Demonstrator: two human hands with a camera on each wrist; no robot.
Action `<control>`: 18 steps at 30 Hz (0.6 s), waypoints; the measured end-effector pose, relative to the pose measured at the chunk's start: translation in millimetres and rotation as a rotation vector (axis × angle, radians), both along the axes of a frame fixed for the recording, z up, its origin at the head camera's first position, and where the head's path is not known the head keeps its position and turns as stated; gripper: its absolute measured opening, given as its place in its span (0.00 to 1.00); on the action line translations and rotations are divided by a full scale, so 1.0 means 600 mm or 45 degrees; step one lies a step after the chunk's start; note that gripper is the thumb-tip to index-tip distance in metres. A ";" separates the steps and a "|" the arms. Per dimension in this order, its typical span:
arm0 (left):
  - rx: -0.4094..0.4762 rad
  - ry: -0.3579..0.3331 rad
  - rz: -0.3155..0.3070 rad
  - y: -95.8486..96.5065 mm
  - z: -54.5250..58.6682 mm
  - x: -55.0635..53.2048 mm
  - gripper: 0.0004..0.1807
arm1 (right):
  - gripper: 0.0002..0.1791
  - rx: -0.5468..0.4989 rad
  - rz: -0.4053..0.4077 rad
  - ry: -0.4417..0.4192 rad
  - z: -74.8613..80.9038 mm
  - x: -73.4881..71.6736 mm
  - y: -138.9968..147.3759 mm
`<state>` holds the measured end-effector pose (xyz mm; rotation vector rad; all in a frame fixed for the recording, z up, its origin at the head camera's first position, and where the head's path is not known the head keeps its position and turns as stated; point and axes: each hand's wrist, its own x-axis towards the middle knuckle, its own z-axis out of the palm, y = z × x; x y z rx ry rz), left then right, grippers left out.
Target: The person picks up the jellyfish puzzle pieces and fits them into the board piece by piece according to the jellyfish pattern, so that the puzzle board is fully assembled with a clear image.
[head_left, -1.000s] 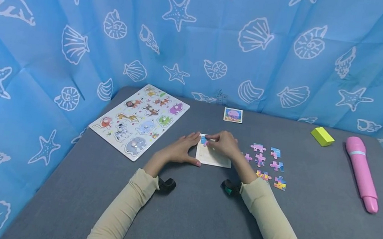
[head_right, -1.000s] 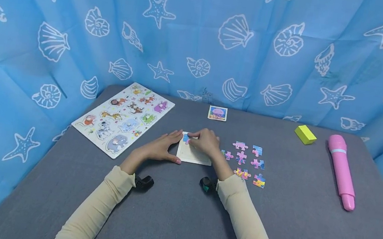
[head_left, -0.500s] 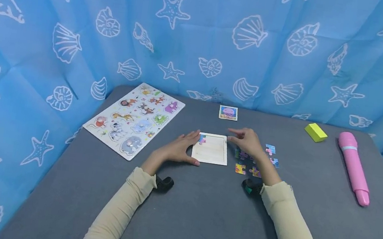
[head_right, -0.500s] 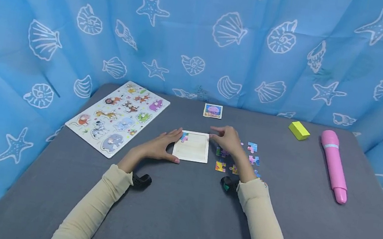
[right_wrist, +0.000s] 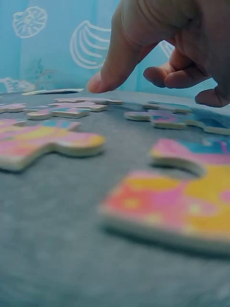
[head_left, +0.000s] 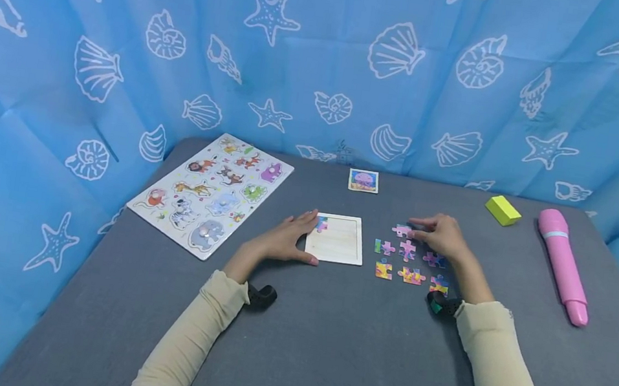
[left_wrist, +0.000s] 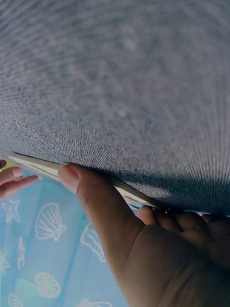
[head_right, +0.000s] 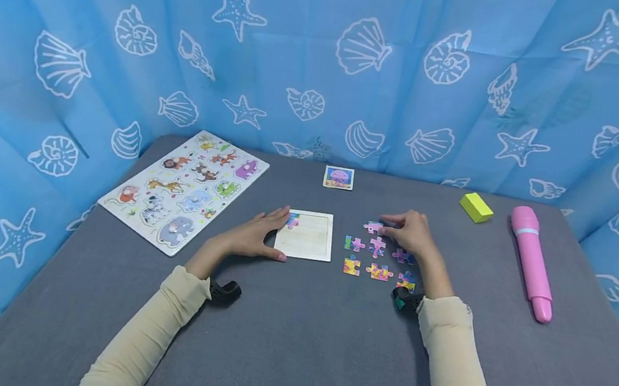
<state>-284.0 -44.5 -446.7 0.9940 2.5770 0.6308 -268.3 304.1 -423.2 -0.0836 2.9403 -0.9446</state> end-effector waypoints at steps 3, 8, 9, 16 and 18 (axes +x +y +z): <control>-0.005 -0.003 0.001 0.000 -0.001 -0.001 0.55 | 0.20 -0.007 0.001 -0.048 0.000 0.001 0.005; 0.001 0.000 0.000 0.000 -0.003 -0.001 0.55 | 0.20 -0.042 -0.022 -0.132 -0.001 0.000 0.006; 0.005 0.000 0.000 -0.001 -0.003 -0.001 0.55 | 0.20 -0.052 -0.021 -0.139 -0.001 0.000 0.007; 0.005 -0.012 -0.001 -0.001 -0.001 -0.001 0.55 | 0.18 -0.046 -0.005 -0.097 -0.007 -0.003 0.009; 0.002 -0.015 -0.003 -0.001 0.000 -0.001 0.55 | 0.18 -0.038 0.009 -0.072 -0.008 -0.004 0.009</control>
